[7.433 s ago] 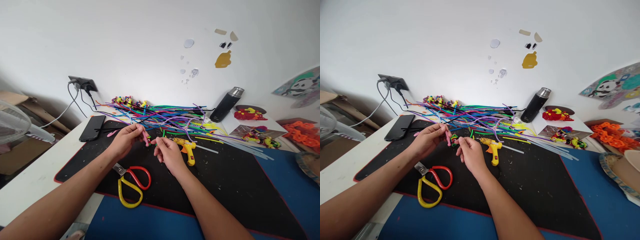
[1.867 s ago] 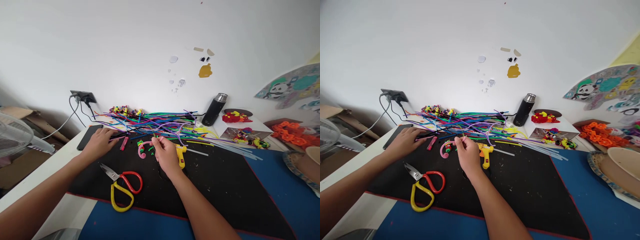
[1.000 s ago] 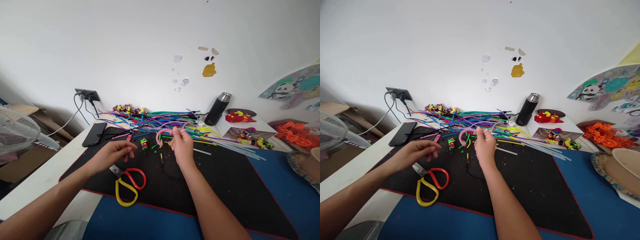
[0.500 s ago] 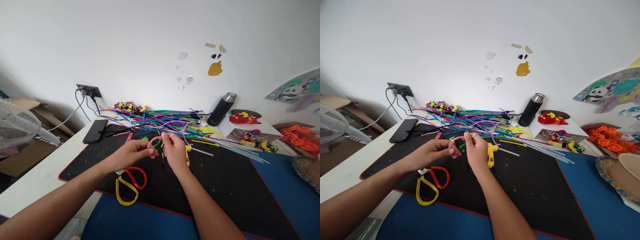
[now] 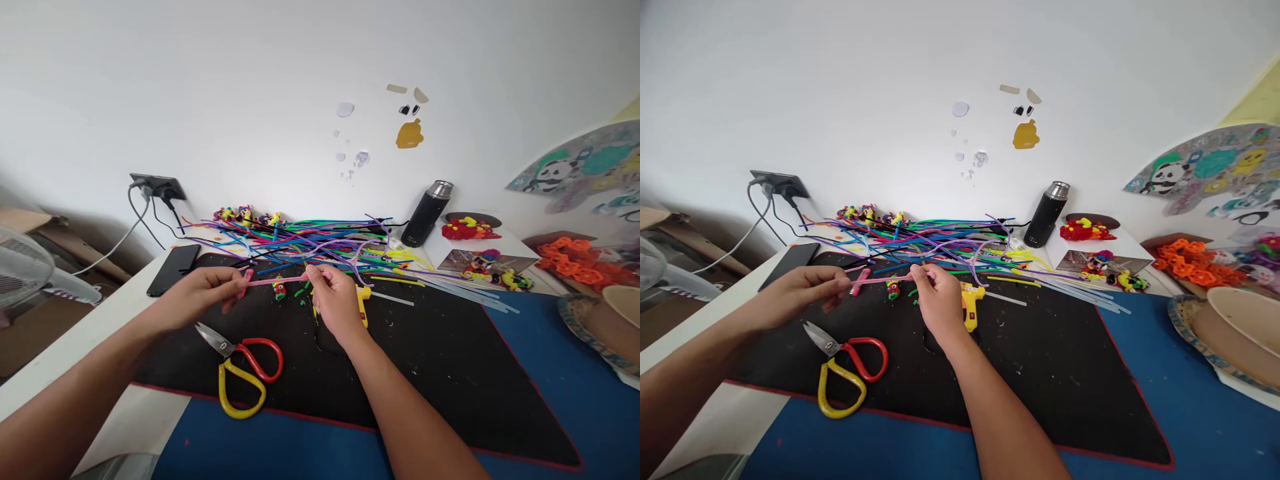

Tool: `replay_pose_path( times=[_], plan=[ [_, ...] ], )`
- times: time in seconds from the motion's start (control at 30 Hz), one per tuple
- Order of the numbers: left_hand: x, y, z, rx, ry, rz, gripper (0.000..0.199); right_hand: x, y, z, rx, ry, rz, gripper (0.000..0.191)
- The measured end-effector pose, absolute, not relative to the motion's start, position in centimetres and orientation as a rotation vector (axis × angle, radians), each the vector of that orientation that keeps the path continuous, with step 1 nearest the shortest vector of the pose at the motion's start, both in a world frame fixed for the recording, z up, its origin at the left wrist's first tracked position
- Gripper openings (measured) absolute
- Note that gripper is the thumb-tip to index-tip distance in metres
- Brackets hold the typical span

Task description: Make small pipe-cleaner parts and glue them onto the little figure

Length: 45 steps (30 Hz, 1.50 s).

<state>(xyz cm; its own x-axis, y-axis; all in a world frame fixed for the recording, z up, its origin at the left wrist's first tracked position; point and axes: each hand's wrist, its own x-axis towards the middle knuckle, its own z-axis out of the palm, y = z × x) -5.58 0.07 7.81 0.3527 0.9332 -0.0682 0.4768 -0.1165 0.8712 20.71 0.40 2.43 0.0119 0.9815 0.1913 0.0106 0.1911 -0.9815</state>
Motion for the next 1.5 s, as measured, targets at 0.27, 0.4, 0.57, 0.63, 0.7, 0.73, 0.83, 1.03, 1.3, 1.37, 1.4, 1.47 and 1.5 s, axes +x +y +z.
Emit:
replay_pose_path(
  times=[0.27,0.4,0.57,0.63,0.7,0.73,0.83,1.03,1.3,1.37,1.4,1.47,1.5],
  plan=[
    [-7.1,0.3,8.9,1.524,1.204,0.815,0.039,21.2,0.8,2.6,-1.067,-1.253,1.095,0.053],
    [-6.6,0.4,9.4,1.400,1.125,1.028,0.043,21.3,0.9,2.8,-1.078,-1.234,1.111,0.053],
    [-6.5,0.6,9.7,1.488,1.185,1.095,0.045,21.6,1.2,3.0,-1.069,-1.084,1.108,0.053],
    [-6.4,0.3,9.8,1.614,1.245,0.978,0.045,21.6,1.2,3.1,-1.057,-1.088,1.096,0.052],
    [-5.7,-0.2,10.0,1.711,1.247,0.839,0.046,21.6,1.0,3.2,-1.032,-1.147,1.095,0.049],
    [-5.1,-0.5,10.1,1.718,1.214,0.801,0.047,21.5,0.8,3.3,-1.012,-1.190,1.098,0.048],
    [-2.9,-1.2,10.3,1.577,1.080,0.778,0.047,20.8,-0.2,3.8,-0.929,-1.328,1.129,0.046],
    [0.5,-0.2,9.3,1.609,1.100,0.756,0.047,19.3,-2.0,4.2,-0.811,-1.486,1.293,0.044],
    [-0.1,1.6,9.2,1.635,1.167,0.746,0.042,19.8,-1.6,4.2,-1.019,-1.587,0.910,0.043],
    [-0.6,2.0,9.4,1.570,1.157,0.736,0.039,19.8,-1.6,4.3,-1.020,-1.606,0.920,0.044],
    [-0.8,2.1,9.6,1.528,1.142,0.734,0.038,19.8,-1.7,4.3,-1.020,-1.619,0.925,0.044],
    [-1.1,2.5,9.7,1.436,1.101,0.752,0.040,19.7,-1.8,4.2,-1.020,-1.643,0.922,0.044],
    [-1.2,2.8,9.7,1.388,1.079,0.790,0.043,19.8,-1.8,4.2,-1.022,-1.647,0.912,0.044]
  ],
)
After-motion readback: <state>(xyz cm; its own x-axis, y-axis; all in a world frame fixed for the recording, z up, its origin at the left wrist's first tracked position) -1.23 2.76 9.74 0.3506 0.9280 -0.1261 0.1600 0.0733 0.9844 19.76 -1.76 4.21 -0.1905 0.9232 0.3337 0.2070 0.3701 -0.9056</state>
